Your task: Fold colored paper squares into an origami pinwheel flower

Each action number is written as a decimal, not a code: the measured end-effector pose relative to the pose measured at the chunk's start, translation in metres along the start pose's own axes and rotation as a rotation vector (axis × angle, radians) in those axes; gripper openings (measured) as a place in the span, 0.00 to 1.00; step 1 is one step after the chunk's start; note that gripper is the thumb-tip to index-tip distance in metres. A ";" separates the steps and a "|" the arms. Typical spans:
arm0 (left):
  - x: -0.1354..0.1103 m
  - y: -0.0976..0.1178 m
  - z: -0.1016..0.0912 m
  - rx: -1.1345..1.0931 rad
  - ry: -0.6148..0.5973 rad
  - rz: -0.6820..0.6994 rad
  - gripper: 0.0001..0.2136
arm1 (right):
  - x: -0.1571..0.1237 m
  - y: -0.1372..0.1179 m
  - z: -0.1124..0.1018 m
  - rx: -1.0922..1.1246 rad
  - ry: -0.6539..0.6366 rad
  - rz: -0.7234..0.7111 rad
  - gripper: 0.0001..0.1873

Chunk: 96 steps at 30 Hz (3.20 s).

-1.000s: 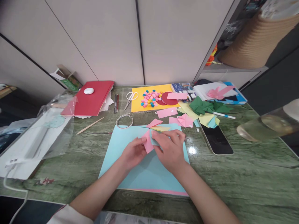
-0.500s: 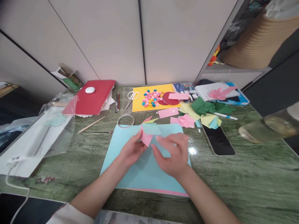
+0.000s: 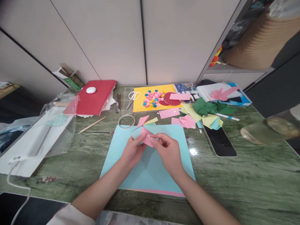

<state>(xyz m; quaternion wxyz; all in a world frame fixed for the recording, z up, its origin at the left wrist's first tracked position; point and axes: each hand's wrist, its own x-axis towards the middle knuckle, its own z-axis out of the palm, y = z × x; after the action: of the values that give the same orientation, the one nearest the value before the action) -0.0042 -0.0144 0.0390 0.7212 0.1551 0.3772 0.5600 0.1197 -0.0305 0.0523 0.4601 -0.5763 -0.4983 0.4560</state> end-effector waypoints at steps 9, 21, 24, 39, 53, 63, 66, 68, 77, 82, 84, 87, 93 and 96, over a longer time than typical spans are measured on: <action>-0.004 -0.008 0.002 0.031 -0.023 0.053 0.07 | 0.005 0.012 0.003 0.081 0.017 0.085 0.11; -0.005 -0.011 0.000 0.231 0.007 0.236 0.10 | 0.005 0.009 0.004 0.123 0.004 0.113 0.12; -0.006 -0.009 0.000 0.378 0.025 0.316 0.10 | 0.006 0.007 0.003 0.215 -0.034 0.147 0.12; -0.009 -0.009 -0.001 0.719 0.165 0.457 0.08 | 0.009 0.007 -0.002 0.332 -0.108 0.274 0.13; -0.007 -0.016 -0.009 0.919 0.238 0.644 0.06 | 0.008 0.006 0.001 0.286 -0.091 0.301 0.15; -0.002 -0.018 -0.019 1.027 0.339 0.776 0.06 | 0.003 0.007 0.005 0.360 -0.129 0.341 0.15; 0.001 -0.017 -0.022 1.037 0.348 0.825 0.06 | 0.002 0.004 0.006 0.471 -0.151 0.357 0.12; 0.002 -0.016 -0.023 1.053 0.360 0.861 0.07 | 0.001 0.003 0.006 0.540 -0.167 0.383 0.11; 0.000 -0.008 -0.019 1.042 0.448 0.836 0.09 | -0.006 -0.012 0.000 0.572 -0.279 0.422 0.18; -0.004 -0.004 -0.010 1.074 0.543 0.775 0.11 | -0.006 -0.015 -0.004 0.610 -0.354 0.430 0.16; -0.004 0.002 -0.006 1.014 0.563 0.752 0.12 | -0.004 -0.010 -0.003 0.624 -0.394 0.473 0.15; -0.002 0.010 -0.002 0.781 0.488 0.678 0.13 | -0.002 -0.003 0.002 0.582 -0.446 0.478 0.15; -0.005 0.005 0.004 0.308 0.112 0.258 0.11 | -0.001 0.000 0.010 0.410 -0.171 0.232 0.13; -0.010 -0.005 0.004 0.303 0.122 0.225 0.11 | 0.000 0.002 0.014 0.502 -0.085 0.195 0.16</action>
<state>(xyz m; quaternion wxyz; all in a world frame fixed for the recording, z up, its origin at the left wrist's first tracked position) 0.0017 -0.0242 0.0423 0.5984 0.2689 0.4803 0.5821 0.1067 -0.0294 0.0483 0.5211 -0.4699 -0.3305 0.6312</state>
